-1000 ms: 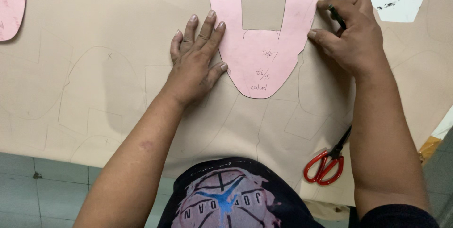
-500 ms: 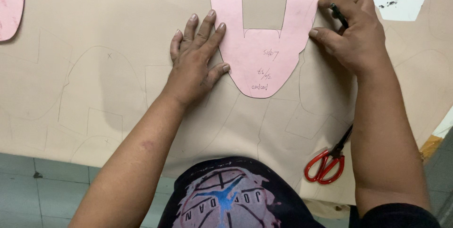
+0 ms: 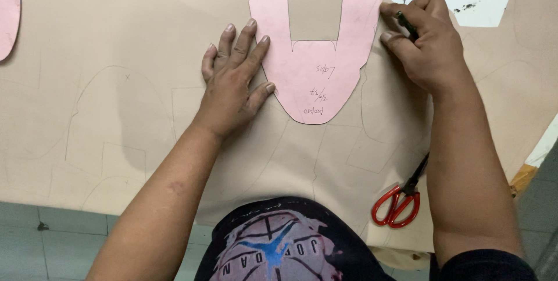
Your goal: The person places pink paper pattern pieces onto a large sheet of brown paper and traces their outlines with a pencil. They reposition the patterns multiple times to fit them onto the brown paper, then remove the patterns after tracing.
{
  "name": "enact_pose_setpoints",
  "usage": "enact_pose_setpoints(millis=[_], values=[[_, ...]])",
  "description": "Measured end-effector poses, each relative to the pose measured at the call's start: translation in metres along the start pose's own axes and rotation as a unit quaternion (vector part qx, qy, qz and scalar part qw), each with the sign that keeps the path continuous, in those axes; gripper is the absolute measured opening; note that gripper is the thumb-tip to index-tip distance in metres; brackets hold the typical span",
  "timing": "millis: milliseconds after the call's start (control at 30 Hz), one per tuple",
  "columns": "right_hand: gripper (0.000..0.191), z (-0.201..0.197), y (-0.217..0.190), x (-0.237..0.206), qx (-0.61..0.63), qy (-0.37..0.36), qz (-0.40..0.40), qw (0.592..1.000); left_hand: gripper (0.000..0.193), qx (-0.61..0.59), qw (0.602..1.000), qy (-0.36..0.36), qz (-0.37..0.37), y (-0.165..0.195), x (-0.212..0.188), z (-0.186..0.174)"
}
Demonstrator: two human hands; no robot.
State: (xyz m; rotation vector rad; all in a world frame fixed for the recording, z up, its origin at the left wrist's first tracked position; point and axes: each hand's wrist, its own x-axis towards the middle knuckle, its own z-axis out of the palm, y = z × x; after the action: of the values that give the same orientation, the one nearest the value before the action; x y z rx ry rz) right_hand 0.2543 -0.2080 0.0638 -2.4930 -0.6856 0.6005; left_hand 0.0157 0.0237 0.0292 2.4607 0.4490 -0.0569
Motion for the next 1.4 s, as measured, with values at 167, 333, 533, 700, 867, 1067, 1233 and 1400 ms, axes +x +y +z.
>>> enact_pose_setpoints(millis=[167, 333, 533, 700, 867, 1067, 1233, 1400], values=[[0.037, 0.002, 0.004, 0.000, -0.005, -0.002, -0.011, 1.000, 0.075, -0.006, 1.000, -0.004, 0.001, -0.002, -0.001, -0.001], [0.045, 0.001, 0.001, 0.001, -0.010, -0.007, -0.014, 1.000, 0.070, 0.003, 1.000, 0.006, -0.006, 0.002, -0.001, -0.003], [0.063, 0.005, -0.006, -0.001, -0.011, -0.002, 0.021, 1.000, 0.076, 0.029, 0.995, -0.017, -0.098, 0.010, 0.016, -0.019], [0.061, 0.004, -0.008, -0.002, -0.036, -0.002, 0.005, 0.999, 0.123, 0.065, 0.993, -0.046, -0.082, -0.001, 0.050, -0.046], [0.060, 0.004, -0.012, -0.002, -0.051, -0.011, 0.011, 0.999, 0.116, 0.019, 0.996, -0.052, -0.073, -0.005, 0.049, -0.052], [0.058, 0.002, -0.015, -0.001, -0.058, -0.023, 0.021, 0.998, 0.106, 0.008, 0.997, -0.051, -0.059, -0.016, 0.052, -0.049], [0.055, 0.003, -0.009, 0.002, -0.074, -0.033, 0.023, 0.996, 0.090, -0.004, 0.997, -0.044, -0.059, -0.020, 0.053, -0.046], [0.044, 0.005, -0.006, -0.003, -0.020, 0.029, -0.033, 0.999, 0.083, -0.017, 0.998, -0.023, -0.058, -0.020, 0.052, -0.044]])
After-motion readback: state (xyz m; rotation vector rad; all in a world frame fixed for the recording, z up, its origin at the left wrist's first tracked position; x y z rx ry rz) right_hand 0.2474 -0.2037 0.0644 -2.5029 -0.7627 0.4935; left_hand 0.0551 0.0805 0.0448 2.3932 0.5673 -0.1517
